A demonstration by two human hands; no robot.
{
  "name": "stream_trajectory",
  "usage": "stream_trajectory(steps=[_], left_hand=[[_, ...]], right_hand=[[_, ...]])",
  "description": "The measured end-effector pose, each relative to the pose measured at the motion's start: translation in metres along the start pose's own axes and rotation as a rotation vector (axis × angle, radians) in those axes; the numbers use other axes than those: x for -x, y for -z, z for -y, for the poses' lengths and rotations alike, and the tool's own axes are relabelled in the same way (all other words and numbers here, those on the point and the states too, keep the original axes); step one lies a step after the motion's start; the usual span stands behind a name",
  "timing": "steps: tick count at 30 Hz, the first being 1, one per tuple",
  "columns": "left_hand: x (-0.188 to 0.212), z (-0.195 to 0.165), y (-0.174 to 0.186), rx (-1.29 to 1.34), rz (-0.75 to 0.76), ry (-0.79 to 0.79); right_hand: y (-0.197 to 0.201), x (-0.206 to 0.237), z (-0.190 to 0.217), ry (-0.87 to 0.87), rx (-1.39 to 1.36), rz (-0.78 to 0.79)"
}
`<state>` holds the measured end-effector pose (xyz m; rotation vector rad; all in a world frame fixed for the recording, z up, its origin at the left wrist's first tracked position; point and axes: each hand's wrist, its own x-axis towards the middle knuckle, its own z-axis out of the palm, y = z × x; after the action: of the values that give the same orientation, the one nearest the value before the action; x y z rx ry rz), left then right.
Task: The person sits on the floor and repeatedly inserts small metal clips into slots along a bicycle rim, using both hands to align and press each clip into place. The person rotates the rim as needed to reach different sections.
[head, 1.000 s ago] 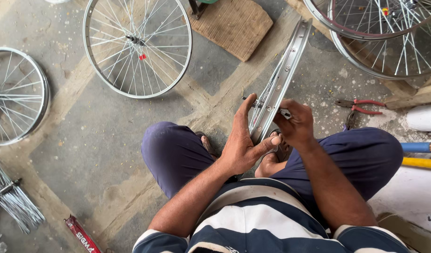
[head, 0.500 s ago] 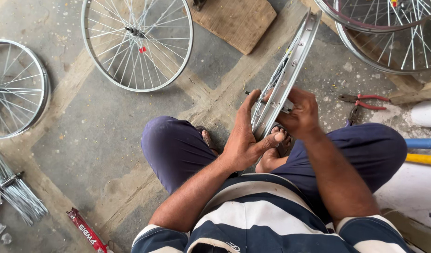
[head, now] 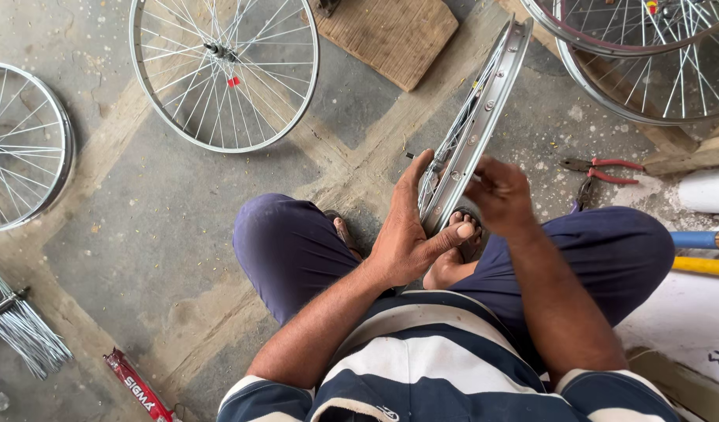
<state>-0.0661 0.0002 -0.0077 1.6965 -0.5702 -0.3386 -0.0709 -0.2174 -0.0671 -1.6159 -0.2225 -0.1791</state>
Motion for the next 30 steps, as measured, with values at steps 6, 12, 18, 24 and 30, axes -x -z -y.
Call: stream_trajectory(steps=[6, 12, 18, 24, 30], left_hand=[[0.0, 0.001, 0.001, 0.036, 0.011, -0.062], [0.001, -0.001, 0.0, 0.04, 0.0, 0.033], [0.0, -0.002, 0.0, 0.058, 0.005, 0.013], [0.0, -0.004, 0.002, 0.07, -0.004, 0.015], [-0.001, -0.005, 0.003, 0.093, 0.012, -0.009]], right_hand=[[0.005, -0.009, 0.01, -0.345, -0.701, 0.092], [-0.009, -0.025, 0.049, 0.006, 0.361, 0.057], [-0.041, -0.021, 0.039, 0.532, 0.89, -0.457], [-0.01, 0.003, 0.01, -0.223, 0.315, -0.137], [0.001, -0.005, 0.006, -0.362, -0.646, 0.09]])
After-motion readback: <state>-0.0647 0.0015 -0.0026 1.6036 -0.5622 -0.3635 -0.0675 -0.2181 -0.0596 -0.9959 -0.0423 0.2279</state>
